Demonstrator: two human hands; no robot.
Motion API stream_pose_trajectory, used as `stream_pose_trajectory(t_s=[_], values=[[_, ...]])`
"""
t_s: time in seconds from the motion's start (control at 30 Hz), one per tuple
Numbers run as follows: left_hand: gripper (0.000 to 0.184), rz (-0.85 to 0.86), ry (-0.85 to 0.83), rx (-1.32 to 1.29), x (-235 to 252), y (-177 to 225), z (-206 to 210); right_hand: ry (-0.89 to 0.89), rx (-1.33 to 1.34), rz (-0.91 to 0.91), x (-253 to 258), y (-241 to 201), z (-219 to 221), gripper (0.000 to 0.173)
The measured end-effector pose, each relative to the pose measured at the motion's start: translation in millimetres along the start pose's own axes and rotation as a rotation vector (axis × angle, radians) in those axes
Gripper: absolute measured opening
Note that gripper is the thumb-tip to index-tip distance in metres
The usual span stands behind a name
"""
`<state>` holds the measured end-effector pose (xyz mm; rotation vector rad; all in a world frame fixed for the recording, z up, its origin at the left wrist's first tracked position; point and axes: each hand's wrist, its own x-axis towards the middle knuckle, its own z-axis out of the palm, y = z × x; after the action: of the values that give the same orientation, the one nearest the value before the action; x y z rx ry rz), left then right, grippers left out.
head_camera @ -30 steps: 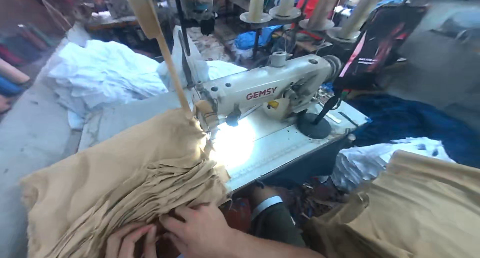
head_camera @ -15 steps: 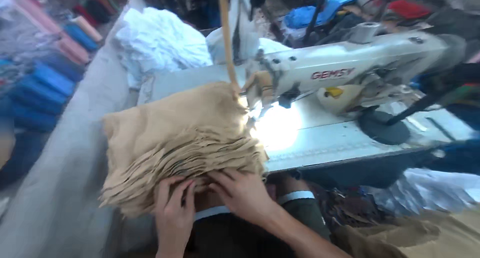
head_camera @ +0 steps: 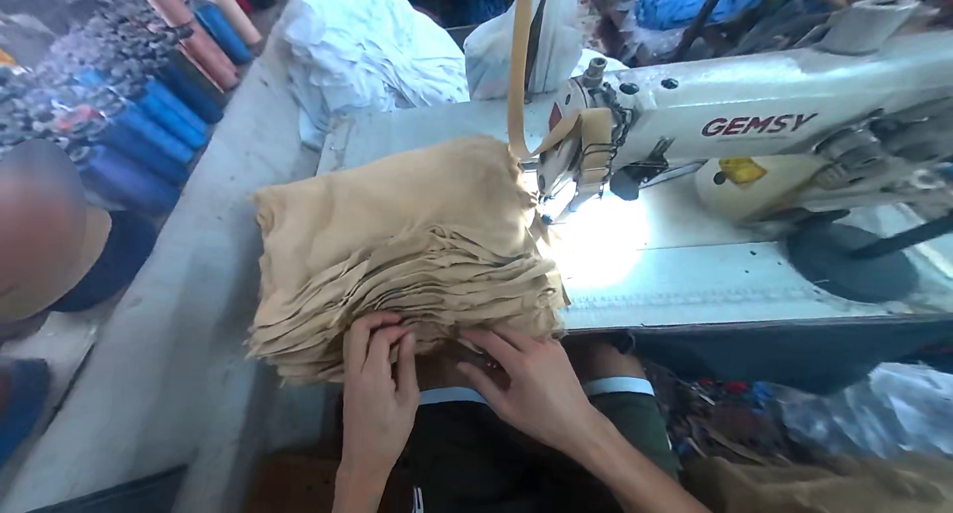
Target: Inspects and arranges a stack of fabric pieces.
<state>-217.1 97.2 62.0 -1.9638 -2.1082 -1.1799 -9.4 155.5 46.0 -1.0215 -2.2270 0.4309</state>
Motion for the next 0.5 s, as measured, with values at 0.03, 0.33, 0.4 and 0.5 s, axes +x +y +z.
stream_pose_trajectory(t_s=[0.03, 0.33, 0.4, 0.5], values=[[0.026, 0.002, 0.022, -0.06, -6, 4, -8, 0.004, 0.007, -0.005, 0, 0, 0, 0.036], [0.014, 0.081, 0.066, 0.077, -22, 11, 10, 0.011, 0.054, 0.045, -10, 1, 5, 0.036], [0.014, 0.091, 0.041, 0.131, -15, 10, 19, 0.014, 0.036, 0.035, -12, 1, 3, 0.039], [0.017, 0.09, 0.019, 0.147, -13, 9, 23, 0.0, -0.025, -0.005, -12, 1, 1, 0.044]])
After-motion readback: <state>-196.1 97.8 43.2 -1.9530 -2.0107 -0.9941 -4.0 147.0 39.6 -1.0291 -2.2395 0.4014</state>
